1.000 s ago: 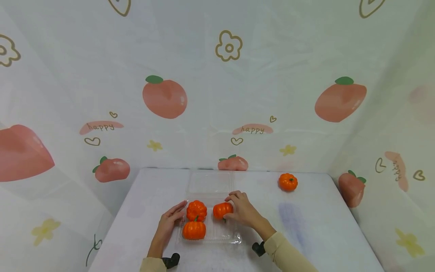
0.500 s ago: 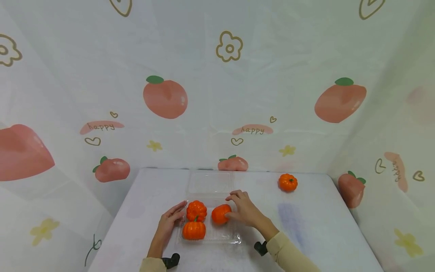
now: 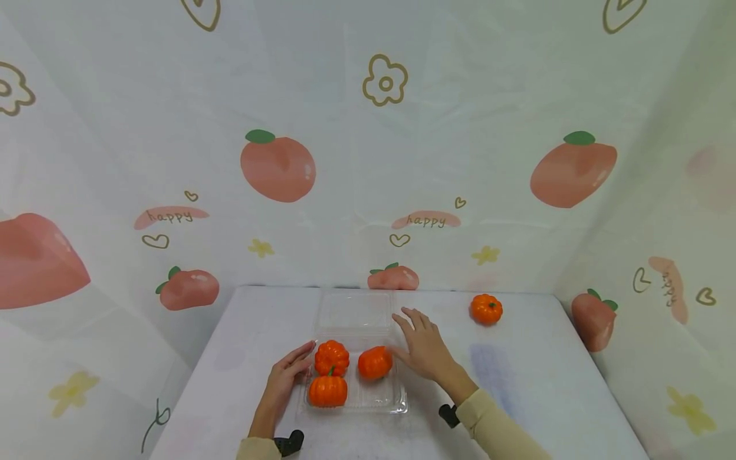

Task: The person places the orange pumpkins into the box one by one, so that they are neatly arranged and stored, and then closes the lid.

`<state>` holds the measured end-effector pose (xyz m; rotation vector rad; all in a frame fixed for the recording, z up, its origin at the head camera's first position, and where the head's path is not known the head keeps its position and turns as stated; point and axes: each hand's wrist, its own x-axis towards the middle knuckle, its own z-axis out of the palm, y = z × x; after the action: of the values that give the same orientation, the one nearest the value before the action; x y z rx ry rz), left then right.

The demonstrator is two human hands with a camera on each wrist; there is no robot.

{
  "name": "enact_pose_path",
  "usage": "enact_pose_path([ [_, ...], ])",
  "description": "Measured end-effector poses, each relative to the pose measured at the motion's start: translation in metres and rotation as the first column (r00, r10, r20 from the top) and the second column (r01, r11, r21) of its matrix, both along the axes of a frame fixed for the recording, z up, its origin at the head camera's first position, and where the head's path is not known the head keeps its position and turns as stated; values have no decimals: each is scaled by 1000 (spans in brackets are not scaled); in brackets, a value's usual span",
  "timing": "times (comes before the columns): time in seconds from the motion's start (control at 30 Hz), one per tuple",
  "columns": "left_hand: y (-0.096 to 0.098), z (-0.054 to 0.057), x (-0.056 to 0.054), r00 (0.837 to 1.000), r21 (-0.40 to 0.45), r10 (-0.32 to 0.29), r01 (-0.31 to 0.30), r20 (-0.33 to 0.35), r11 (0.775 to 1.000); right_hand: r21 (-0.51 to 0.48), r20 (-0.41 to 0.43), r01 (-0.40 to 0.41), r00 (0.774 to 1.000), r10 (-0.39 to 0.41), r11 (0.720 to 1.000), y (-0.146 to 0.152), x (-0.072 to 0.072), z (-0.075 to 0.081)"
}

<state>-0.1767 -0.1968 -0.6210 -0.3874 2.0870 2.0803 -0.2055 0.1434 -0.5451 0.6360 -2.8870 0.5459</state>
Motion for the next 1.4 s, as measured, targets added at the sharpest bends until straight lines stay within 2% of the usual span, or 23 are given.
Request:
enact_pose_path([
  [0.17,0,0,1,1000,-2,2,-2,5,1000,79,-57,25,998,-21,997,6,-3,-6],
  [0.33,1,-1,0,1000,-2,3,-3,7,1000,99,-107,58,993,-47,993,12,-5,-11],
  [0.57,0,-3,0,1000,6,6,-6,5,1000,108,-51,126,991,-121,986,18,-5,-17],
  [1.0,0,-1,-1,1000,-9,7,-7,12,1000,141,-60,182,983,-175,973,33,-11,-26],
  [1.23,0,1,0,1000,-29,-2,2,5,1000,121,-83,209,976,-200,970,51,-17,-32],
  [1.4,-1,0,1,1000,-17,-4,4,7,1000,130,-63,242,970,-235,962,66,-21,-30],
])
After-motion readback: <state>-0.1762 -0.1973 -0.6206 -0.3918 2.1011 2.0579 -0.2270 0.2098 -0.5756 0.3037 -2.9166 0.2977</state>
